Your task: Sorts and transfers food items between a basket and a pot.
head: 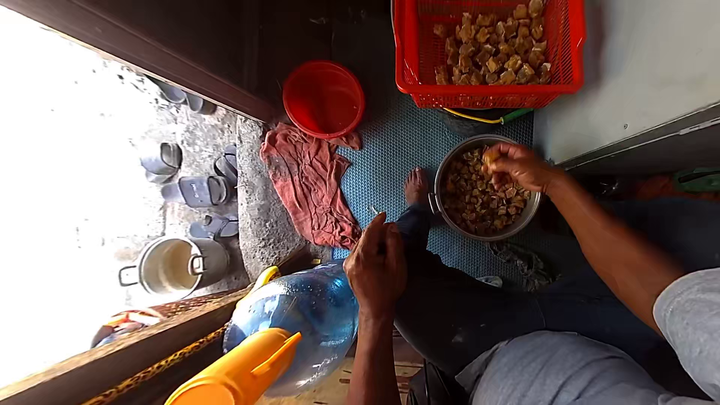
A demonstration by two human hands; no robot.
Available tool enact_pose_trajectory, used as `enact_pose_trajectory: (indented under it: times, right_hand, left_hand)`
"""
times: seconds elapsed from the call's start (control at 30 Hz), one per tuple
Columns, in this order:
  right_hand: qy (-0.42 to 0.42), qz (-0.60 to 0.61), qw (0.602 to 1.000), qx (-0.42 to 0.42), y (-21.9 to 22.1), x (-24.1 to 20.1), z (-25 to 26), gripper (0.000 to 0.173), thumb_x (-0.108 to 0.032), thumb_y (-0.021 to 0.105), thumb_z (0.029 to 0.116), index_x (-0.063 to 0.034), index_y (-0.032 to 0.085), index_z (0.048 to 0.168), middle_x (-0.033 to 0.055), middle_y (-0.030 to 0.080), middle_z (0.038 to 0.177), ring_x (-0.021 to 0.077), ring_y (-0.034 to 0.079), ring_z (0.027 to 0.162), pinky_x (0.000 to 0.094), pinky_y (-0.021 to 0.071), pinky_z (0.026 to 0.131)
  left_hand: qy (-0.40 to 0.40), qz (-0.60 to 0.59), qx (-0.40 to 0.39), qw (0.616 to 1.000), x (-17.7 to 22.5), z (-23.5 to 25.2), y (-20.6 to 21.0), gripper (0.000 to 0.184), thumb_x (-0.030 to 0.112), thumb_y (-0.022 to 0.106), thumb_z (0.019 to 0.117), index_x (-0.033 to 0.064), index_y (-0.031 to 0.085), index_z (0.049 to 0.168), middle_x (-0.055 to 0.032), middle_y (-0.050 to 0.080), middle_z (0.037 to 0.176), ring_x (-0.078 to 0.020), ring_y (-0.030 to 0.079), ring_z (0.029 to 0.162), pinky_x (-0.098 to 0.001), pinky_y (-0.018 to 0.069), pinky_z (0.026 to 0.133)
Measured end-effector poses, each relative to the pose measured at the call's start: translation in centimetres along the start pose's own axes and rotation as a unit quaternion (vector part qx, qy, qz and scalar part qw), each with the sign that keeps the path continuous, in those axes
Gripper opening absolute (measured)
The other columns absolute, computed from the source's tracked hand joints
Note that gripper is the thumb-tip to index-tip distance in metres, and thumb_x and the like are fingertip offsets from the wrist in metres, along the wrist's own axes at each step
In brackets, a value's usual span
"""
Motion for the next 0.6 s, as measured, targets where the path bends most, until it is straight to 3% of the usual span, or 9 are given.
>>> enact_pose_trajectory:
  times: [0.1,0.27,0.37,0.5,0.6]
  right_hand:
    - [-0.138,0.039,0.989,-0.024,0.2,-9.8,-1.0,0.025,-0.011,0.052,0.1018,-0.0066,0.054,0.126,0.0095,0.07,0.109,0.0169,0.069,0.077,0.0352,0.0617,0.068]
    - [-0.203,0.188,0.959,-0.053,-1.4,-18.5,0.4,0.021,-0.012,0.045,0.1052,-0.0093,0.052,0.125,0.0122,0.068,0.108,0.016,0.067,0.072,0.0292,0.0595,0.063]
    - [-0.213,0.226,0.949,-0.056,-2.8,-20.4,2.7,0.022,-0.015,0.042,0.1061,-0.0103,0.053,0.124,0.0114,0.068,0.11,0.0159,0.068,0.076,0.0278,0.0588,0.063]
    - [-0.141,0.172,0.974,0.05,-5.2,-19.8,5.4,0.035,-0.025,0.045,0.1088,-0.0192,0.044,0.143,0.0123,0.064,0.132,0.0265,0.073,0.095,0.0334,0.0624,0.063]
    - [-0.162,0.139,0.969,0.122,-5.8,-19.1,5.5,0.034,-0.017,0.05,0.1067,-0.0153,0.046,0.14,0.012,0.062,0.127,0.0273,0.073,0.092,0.0371,0.0643,0.067]
  left_hand:
    - [0.003,-0.002,-0.009,1.0,-0.1,0.0,0.1,0.033,0.027,0.053,0.1048,0.0074,0.07,0.125,-0.0046,0.075,0.092,-0.0094,0.069,0.076,-0.0334,0.0573,0.07]
    - [0.006,0.001,0.0,1.0,0.1,0.3,-0.1,0.034,0.027,0.052,0.1039,0.0061,0.072,0.122,-0.0022,0.075,0.088,-0.0062,0.068,0.071,-0.0296,0.0574,0.067]
    - [0.011,0.009,0.006,1.0,0.0,0.1,-0.1,0.034,0.027,0.052,0.1033,0.005,0.073,0.12,-0.0021,0.075,0.086,-0.0062,0.068,0.072,-0.029,0.0576,0.067]
    - [0.01,0.016,0.01,1.0,0.0,0.0,-0.2,0.035,0.027,0.052,0.1033,0.0055,0.073,0.12,-0.0018,0.075,0.086,-0.006,0.067,0.071,-0.0279,0.0564,0.066]
    - [0.013,0.01,0.014,1.0,-0.1,0.2,-0.3,0.034,0.027,0.052,0.1034,0.004,0.073,0.118,-0.0035,0.074,0.085,-0.0068,0.068,0.071,-0.0283,0.0564,0.066]
Point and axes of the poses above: each hand's wrist, its own z-axis towards the middle knuckle, its own y-axis out of the palm, x = y × z, the point moved 5 cm from there along z, towards the middle knuckle
